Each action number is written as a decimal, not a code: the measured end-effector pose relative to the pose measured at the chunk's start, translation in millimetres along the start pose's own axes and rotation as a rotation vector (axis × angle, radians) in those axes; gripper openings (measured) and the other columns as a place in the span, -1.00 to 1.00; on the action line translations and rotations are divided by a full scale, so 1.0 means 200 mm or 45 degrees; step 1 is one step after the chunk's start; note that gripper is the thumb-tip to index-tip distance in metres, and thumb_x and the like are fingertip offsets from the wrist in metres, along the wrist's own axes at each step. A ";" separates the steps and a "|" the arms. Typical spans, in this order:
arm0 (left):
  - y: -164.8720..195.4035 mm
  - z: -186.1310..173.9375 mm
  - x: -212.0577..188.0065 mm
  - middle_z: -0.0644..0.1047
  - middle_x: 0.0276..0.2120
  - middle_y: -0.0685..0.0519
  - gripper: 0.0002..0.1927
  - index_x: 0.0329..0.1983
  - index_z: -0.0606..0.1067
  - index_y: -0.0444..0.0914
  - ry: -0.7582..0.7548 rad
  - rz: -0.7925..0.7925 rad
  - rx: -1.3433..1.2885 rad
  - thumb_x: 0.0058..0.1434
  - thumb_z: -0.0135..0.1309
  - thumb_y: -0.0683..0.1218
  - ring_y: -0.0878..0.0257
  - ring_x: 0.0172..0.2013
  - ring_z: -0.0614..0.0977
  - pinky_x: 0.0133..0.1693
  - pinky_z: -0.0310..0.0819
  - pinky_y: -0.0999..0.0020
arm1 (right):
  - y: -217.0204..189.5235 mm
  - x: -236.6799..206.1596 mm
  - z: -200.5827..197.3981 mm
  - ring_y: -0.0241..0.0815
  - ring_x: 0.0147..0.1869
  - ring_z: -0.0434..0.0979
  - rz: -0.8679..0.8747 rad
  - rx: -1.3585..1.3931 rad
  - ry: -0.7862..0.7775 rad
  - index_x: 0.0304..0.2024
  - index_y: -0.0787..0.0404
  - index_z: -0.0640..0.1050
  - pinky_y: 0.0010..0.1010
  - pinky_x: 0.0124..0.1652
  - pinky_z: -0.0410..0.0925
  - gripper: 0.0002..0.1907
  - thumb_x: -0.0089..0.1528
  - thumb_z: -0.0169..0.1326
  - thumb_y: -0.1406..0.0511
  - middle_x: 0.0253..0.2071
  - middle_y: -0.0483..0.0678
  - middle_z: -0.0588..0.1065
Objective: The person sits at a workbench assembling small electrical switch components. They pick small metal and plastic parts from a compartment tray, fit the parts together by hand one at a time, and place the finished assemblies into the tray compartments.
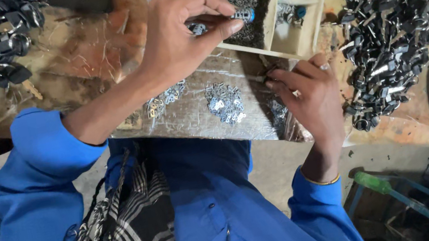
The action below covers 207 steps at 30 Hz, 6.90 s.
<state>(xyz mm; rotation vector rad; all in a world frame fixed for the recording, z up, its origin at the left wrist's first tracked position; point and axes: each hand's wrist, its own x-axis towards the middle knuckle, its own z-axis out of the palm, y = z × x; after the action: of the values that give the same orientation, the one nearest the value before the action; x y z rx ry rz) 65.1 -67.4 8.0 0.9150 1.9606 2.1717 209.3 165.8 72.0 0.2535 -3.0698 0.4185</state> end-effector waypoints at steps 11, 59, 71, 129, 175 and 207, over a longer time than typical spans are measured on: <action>0.28 0.03 -0.38 0.67 -0.18 -0.04 -0.88 -0.15 0.59 -0.33 -0.013 -0.096 0.184 0.30 0.32 -0.26 0.33 -0.25 0.70 -0.17 0.63 0.46 | -0.24 -0.47 0.18 0.15 0.32 0.32 0.149 0.171 0.224 -0.13 0.13 0.69 -0.03 0.28 0.25 -0.66 0.09 0.47 0.22 0.12 -0.02 0.48; 0.27 0.12 -1.21 0.67 -0.06 -0.06 -0.74 -0.02 0.62 -0.31 0.250 -0.244 0.307 0.22 0.35 -0.24 0.20 -0.13 0.76 -0.16 0.66 0.42 | -0.68 -0.46 0.38 -0.20 -0.05 0.50 0.042 0.428 0.141 -0.05 0.01 0.66 -0.29 0.08 0.15 -0.70 0.18 0.37 0.38 -0.11 -0.20 0.59; 0.33 -0.09 -1.31 0.67 -0.12 -0.11 -0.75 0.04 0.57 -0.43 0.578 -0.516 -0.129 0.30 0.24 -0.33 0.28 -0.20 0.74 -0.22 0.66 0.50 | -0.86 -0.28 0.44 0.08 0.55 0.12 0.044 0.124 0.081 0.16 -0.04 0.52 0.07 0.48 -0.13 -0.61 0.33 0.32 0.13 0.44 -0.03 0.27; 0.26 0.37 -1.12 0.69 -0.07 0.00 -0.75 -0.07 0.64 -0.31 0.048 -0.410 0.165 0.17 0.36 -0.24 0.35 -0.30 0.72 -0.37 0.52 0.47 | -0.27 -0.69 0.25 0.06 0.31 0.29 0.368 -0.063 0.289 0.02 0.07 0.71 -0.10 0.26 0.10 -0.70 0.24 0.38 0.23 0.24 -0.05 0.43; 0.28 0.28 -1.14 0.66 -0.01 -0.06 -0.74 -0.01 0.61 -0.30 0.137 -0.399 0.172 0.23 0.32 -0.25 0.21 -0.05 0.75 -0.10 0.68 0.41 | -0.58 -0.59 0.46 -0.30 -0.07 0.41 0.329 0.995 0.473 -0.12 0.26 0.56 -0.50 -0.08 0.31 -0.74 0.20 0.36 0.48 -0.21 -0.11 0.61; 0.28 0.29 -1.13 0.68 -0.04 -0.09 -0.74 -0.06 0.62 -0.35 0.208 -0.492 0.119 0.18 0.34 -0.30 0.36 -0.33 0.72 -0.46 0.49 0.54 | -0.34 -0.75 0.31 -0.04 0.23 0.33 0.139 0.058 0.345 -0.03 -0.05 0.67 -0.14 0.24 0.10 -0.66 0.15 0.45 0.25 0.10 -0.17 0.48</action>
<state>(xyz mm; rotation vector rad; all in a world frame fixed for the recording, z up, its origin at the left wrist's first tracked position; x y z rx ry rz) 296.2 -124.7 -24.9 0.3339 2.1119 1.9985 367.0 107.7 21.2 0.0259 -2.8183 0.4839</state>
